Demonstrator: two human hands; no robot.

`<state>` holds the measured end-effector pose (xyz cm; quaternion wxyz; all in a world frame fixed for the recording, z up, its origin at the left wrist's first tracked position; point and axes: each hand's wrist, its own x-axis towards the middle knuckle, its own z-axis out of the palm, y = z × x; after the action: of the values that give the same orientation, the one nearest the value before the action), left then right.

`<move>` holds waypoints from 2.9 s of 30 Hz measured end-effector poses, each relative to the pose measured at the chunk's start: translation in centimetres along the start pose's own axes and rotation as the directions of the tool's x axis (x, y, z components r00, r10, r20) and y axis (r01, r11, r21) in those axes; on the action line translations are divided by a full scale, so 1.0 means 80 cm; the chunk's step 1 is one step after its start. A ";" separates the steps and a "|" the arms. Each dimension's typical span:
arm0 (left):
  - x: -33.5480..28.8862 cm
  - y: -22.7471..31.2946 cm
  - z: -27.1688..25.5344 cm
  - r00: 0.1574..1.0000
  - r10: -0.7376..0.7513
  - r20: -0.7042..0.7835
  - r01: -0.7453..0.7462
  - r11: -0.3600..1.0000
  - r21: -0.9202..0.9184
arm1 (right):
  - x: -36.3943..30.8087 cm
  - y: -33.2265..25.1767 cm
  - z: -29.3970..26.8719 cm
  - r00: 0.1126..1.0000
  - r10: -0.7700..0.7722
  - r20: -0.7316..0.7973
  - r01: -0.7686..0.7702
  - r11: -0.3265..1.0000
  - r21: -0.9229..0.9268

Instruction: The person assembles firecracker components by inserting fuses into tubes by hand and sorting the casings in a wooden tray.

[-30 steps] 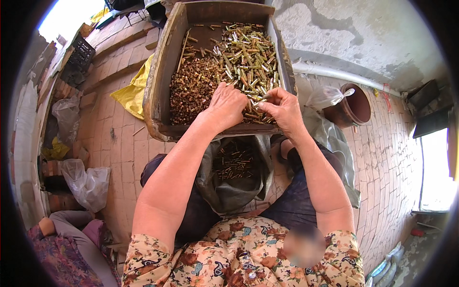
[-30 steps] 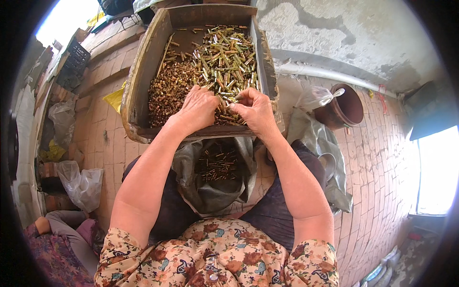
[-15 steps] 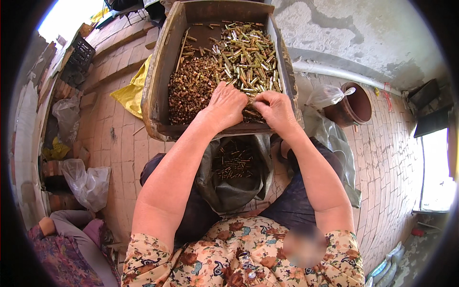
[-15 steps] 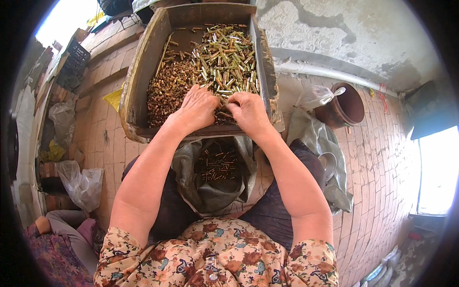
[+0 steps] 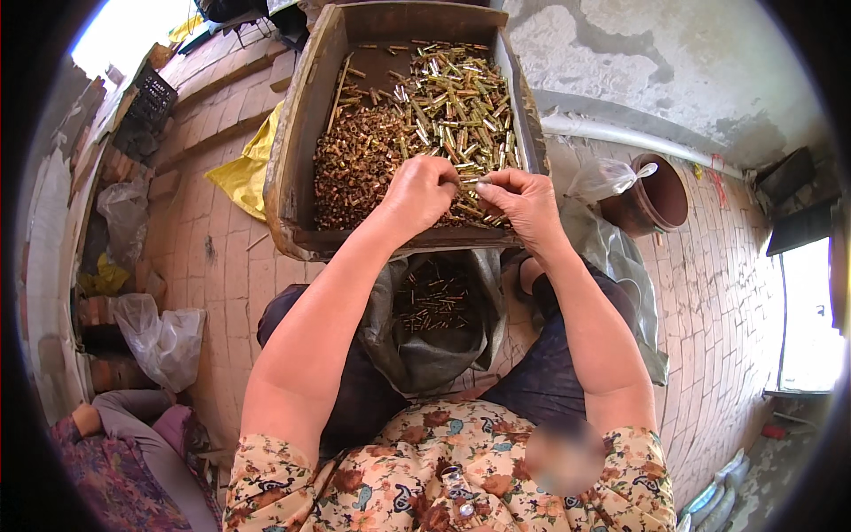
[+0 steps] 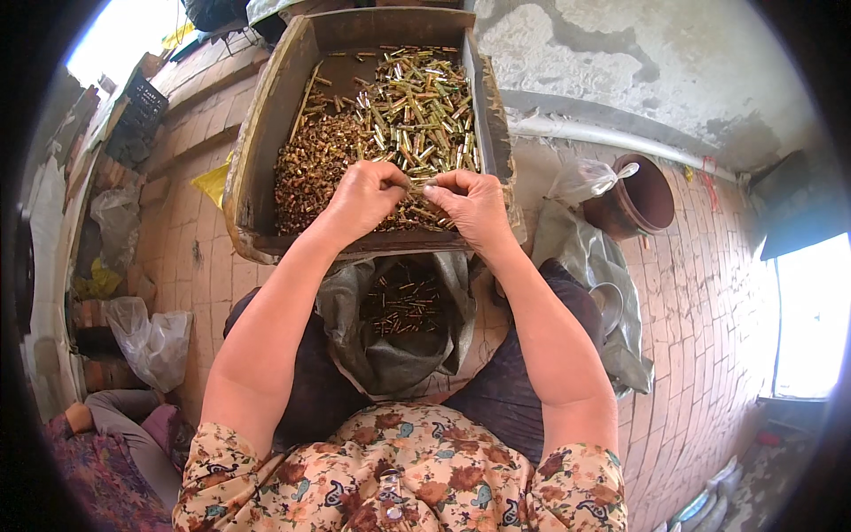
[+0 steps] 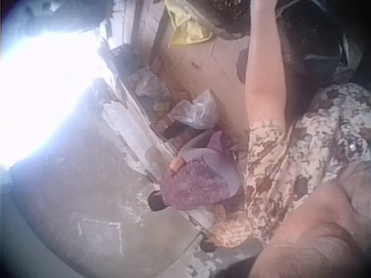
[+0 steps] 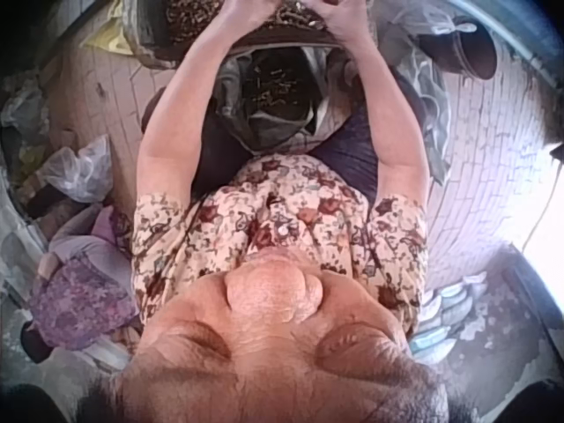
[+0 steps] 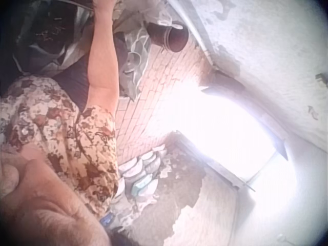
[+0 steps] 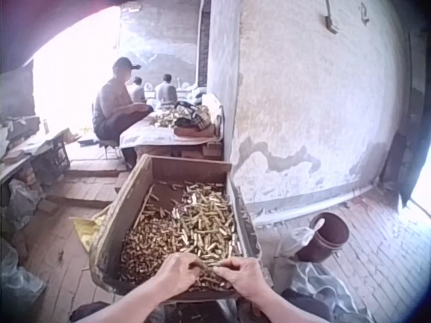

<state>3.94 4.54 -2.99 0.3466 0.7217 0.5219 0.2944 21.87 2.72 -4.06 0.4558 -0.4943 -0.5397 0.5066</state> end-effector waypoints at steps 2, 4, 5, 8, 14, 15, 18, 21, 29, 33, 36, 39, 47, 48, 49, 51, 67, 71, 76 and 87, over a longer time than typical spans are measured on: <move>-0.006 0.010 -0.006 0.998 -0.062 0.025 0.065 0.980 -0.190 | -0.006 -0.008 0.000 0.998 0.067 0.001 -0.066 0.994 0.090; -0.013 0.015 -0.008 0.991 -0.118 0.061 0.132 0.920 -0.370 | -0.012 -0.017 0.001 0.998 0.065 0.010 -0.065 0.993 0.096; -0.016 0.015 -0.008 0.989 -0.137 0.049 0.143 0.856 -0.498 | -0.015 -0.021 0.002 0.998 0.064 0.018 -0.065 0.993 0.100; -0.023 0.018 -0.009 0.985 -0.170 0.030 0.149 0.749 -0.645 | -0.018 -0.027 0.006 0.997 0.065 0.032 -0.069 0.989 0.133; -0.034 0.026 -0.014 0.982 -0.187 0.000 0.131 0.688 -0.714 | -0.023 -0.036 0.012 0.998 0.056 0.025 -0.060 0.982 0.178; -0.036 0.026 -0.015 0.983 -0.181 -0.010 0.118 0.682 -0.722 | -0.024 -0.037 0.013 0.998 0.055 0.026 -0.058 0.982 0.178; -0.035 0.026 -0.017 0.985 -0.171 -0.005 0.107 0.640 -0.761 | -0.023 -0.041 0.013 0.998 0.068 0.017 -0.070 0.977 0.202; -0.037 0.029 -0.018 0.980 -0.196 -0.020 0.114 0.647 -0.754 | -0.023 -0.043 0.011 0.997 0.068 0.026 -0.072 0.977 0.203; -0.041 0.029 -0.020 0.981 -0.192 -0.023 0.100 0.602 -0.792 | -0.024 -0.043 0.012 0.997 0.080 0.021 -0.082 0.982 0.168; -0.043 0.031 -0.021 0.982 -0.187 -0.020 0.103 0.626 -0.773 | -0.025 -0.041 0.014 0.997 0.060 0.046 -0.068 0.976 0.206; -0.043 0.030 -0.021 0.983 -0.184 -0.004 0.109 0.600 -0.793 | -0.025 -0.042 0.015 0.997 0.063 0.046 -0.072 0.973 0.221; -0.043 0.030 -0.020 0.985 -0.174 0.010 0.109 0.567 -0.816 | -0.025 -0.045 0.015 0.997 0.074 0.039 -0.081 0.969 0.235; -0.044 0.028 -0.022 0.988 -0.150 0.038 0.117 0.563 -0.818 | -0.027 -0.042 0.022 0.996 -0.082 -0.027 0.084 0.991 0.108; -0.045 0.028 -0.022 0.987 -0.154 0.046 0.126 0.567 -0.814 | -0.027 -0.041 0.023 0.996 -0.081 -0.027 0.083 0.991 0.108; -0.045 0.027 -0.023 0.987 -0.156 0.047 0.128 0.567 -0.814 | -0.027 -0.040 0.024 0.998 -0.059 -0.027 0.062 0.989 0.131; -0.046 0.027 -0.024 0.981 -0.183 0.067 0.161 0.570 -0.806 | -0.029 -0.040 0.027 0.999 -0.035 -0.026 0.039 0.988 0.153; -0.054 0.030 -0.026 0.982 -0.150 0.116 0.167 0.393 -0.904 | -0.027 -0.031 0.025 0.997 0.042 0.069 -0.063 0.942 0.330; -0.057 0.029 -0.021 0.988 -0.117 0.098 0.134 0.351 -0.927 | -0.027 -0.026 0.022 0.986 0.096 0.134 -0.147 0.881 0.450; -0.060 0.020 -0.014 0.994 -0.075 0.084 0.104 0.337 -0.936 | -0.030 -0.023 0.025 0.978 0.107 0.178 -0.187 0.827 0.530; -0.069 0.021 -0.013 0.991 -0.043 0.124 0.131 0.299 -0.945 | -0.028 -0.012 0.020 0.936 0.075 0.344 -0.290 0.718 0.633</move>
<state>2.50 -0.88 -1.33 0.7401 0.3592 0.2727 0.4989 20.43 0.31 -3.17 0.4652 -0.2660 -0.3287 0.7777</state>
